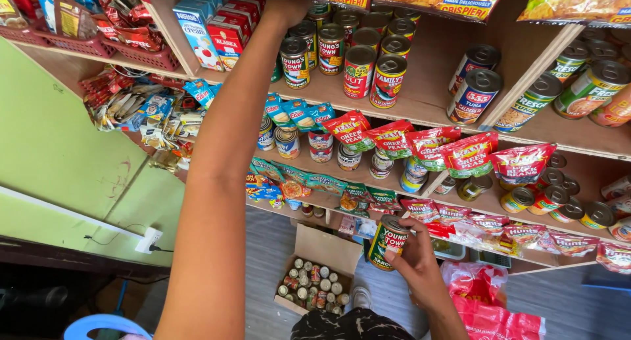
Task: Stocking and organizing various canned food items onto grocery store shelves from a box on the floor.
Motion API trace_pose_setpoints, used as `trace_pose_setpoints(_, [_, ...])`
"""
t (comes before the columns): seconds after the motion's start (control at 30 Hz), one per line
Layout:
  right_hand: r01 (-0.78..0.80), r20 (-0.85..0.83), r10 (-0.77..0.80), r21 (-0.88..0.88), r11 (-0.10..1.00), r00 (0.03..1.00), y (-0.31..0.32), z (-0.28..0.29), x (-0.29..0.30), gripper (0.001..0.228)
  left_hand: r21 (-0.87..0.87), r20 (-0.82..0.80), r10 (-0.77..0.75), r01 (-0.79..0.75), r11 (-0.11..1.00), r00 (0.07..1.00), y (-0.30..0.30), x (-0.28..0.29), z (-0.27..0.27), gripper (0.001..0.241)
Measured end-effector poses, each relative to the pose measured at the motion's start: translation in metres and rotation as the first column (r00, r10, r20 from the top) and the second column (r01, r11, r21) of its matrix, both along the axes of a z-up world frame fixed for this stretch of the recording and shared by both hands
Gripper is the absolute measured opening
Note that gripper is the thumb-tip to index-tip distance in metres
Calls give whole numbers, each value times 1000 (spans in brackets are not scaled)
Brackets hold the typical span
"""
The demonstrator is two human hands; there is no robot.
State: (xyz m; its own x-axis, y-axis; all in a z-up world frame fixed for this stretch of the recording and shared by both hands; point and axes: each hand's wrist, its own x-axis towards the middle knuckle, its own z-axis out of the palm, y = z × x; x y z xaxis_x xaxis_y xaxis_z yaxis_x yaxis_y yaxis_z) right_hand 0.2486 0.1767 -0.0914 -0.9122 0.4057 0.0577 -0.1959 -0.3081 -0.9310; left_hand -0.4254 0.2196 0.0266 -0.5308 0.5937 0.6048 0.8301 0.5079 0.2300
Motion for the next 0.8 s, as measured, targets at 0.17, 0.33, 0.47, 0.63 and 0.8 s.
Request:
trace_pose_setpoints(0.17, [-16, 8, 16, 6, 1000, 1000, -2, 3, -3, 64, 62, -26, -51, 53, 997, 998, -2, -1, 1, 37])
trace_pose_setpoints(0.33, [-36, 40, 35, 31, 999, 999, 0, 3, -4, 63, 159, -77, -15, 27, 987, 997, -54, 124, 48, 39])
trace_pose_setpoints(0.47, [-45, 36, 44, 21, 999, 998, 1, 0, -6, 62, 292, -347, 178, -74, 953, 921, -119, 251, 78, 43])
trace_pose_setpoints(0.63, [-42, 99, 44, -16, 999, 994, -8, 10, -15, 63, 126, -379, 229, -195, 973, 897, -146, 286, 59, 58])
trace_pose_setpoints(0.8, [-96, 95, 94, 15, 995, 991, -11, 10, -21, 64, 95, -494, 186, -160, 983, 849, -155, 286, 51, 52])
